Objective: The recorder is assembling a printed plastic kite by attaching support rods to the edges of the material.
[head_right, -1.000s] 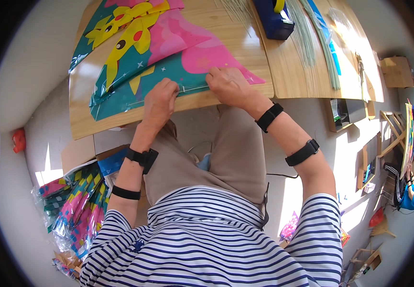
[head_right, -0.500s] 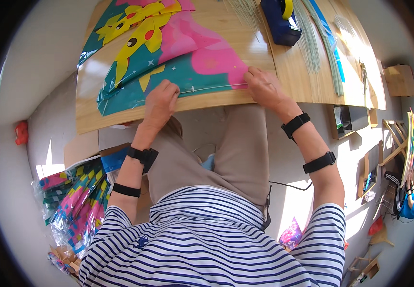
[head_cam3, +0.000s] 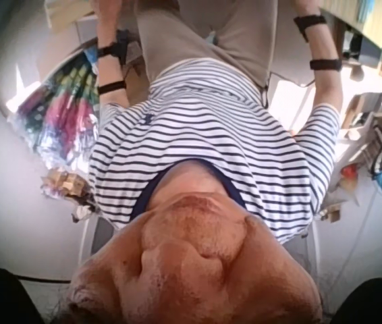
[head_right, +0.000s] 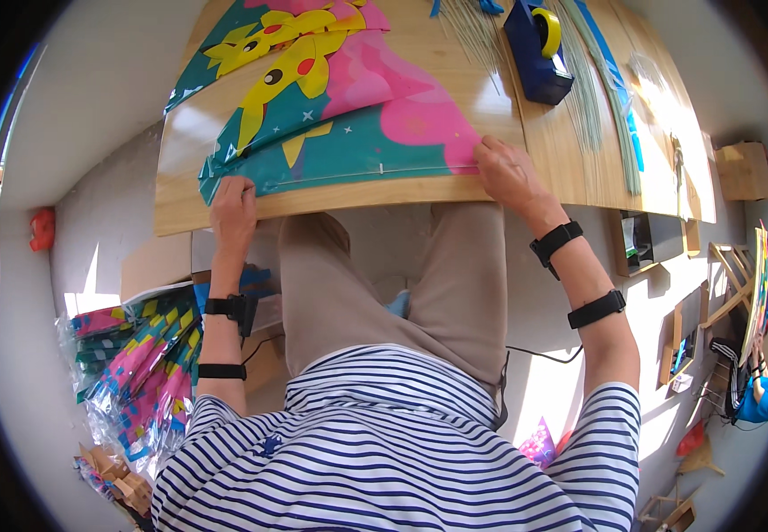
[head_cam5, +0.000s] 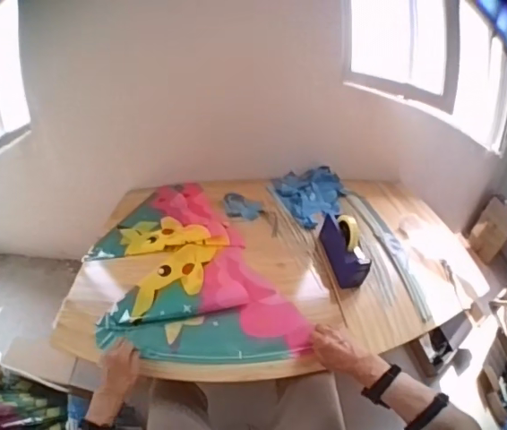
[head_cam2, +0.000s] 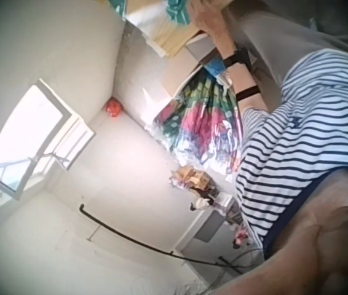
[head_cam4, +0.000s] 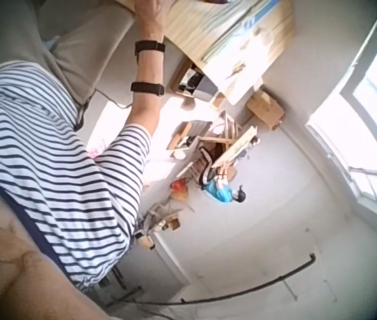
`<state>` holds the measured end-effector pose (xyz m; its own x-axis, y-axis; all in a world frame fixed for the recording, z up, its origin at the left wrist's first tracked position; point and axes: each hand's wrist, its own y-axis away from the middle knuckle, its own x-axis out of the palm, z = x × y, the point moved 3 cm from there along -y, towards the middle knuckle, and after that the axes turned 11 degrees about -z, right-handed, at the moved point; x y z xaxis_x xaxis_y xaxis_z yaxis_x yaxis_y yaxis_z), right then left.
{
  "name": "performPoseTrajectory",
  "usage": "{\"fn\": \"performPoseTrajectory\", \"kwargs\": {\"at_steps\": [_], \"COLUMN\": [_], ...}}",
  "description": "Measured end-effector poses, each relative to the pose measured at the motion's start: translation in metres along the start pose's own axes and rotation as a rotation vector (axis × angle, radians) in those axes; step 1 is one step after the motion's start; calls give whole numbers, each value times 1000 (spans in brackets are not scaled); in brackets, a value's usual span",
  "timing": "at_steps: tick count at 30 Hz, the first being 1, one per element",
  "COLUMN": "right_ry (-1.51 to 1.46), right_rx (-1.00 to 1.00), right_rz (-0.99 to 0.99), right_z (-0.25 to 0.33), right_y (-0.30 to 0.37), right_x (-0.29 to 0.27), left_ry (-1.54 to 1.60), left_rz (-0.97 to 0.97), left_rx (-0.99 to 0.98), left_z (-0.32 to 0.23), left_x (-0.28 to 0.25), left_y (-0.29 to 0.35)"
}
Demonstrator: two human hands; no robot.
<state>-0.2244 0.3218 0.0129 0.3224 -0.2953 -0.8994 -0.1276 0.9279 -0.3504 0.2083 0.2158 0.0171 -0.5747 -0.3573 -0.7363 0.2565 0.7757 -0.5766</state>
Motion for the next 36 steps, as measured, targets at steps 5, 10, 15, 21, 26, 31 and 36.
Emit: {"fn": "performPoseTrajectory", "kwargs": {"at_steps": [5,10,15,21,26,31,36], "right_ry": [58,95,45,27,43,42,92], "right_rx": [24,-86,-51,-50,-66,-64,-5], "right_rz": [-48,57,93,119,97,107,94], "right_z": [66,125,121,120,121,116,98], "right_y": [-1,12,20,20,18,23,35], "right_x": [3,32,36,33,32,28,18], "left_ry": [135,170,94,15,-93,-183,-213], "left_rz": [50,305,334,240,105,186,220], "left_rx": [115,269,263,92,36,47,51], "left_z": [-82,-147,-136,-87,-51,-36,-31], "left_x": [13,54,47,18,3,6,4], "left_y": [21,51,55,54,44,50,50]}}
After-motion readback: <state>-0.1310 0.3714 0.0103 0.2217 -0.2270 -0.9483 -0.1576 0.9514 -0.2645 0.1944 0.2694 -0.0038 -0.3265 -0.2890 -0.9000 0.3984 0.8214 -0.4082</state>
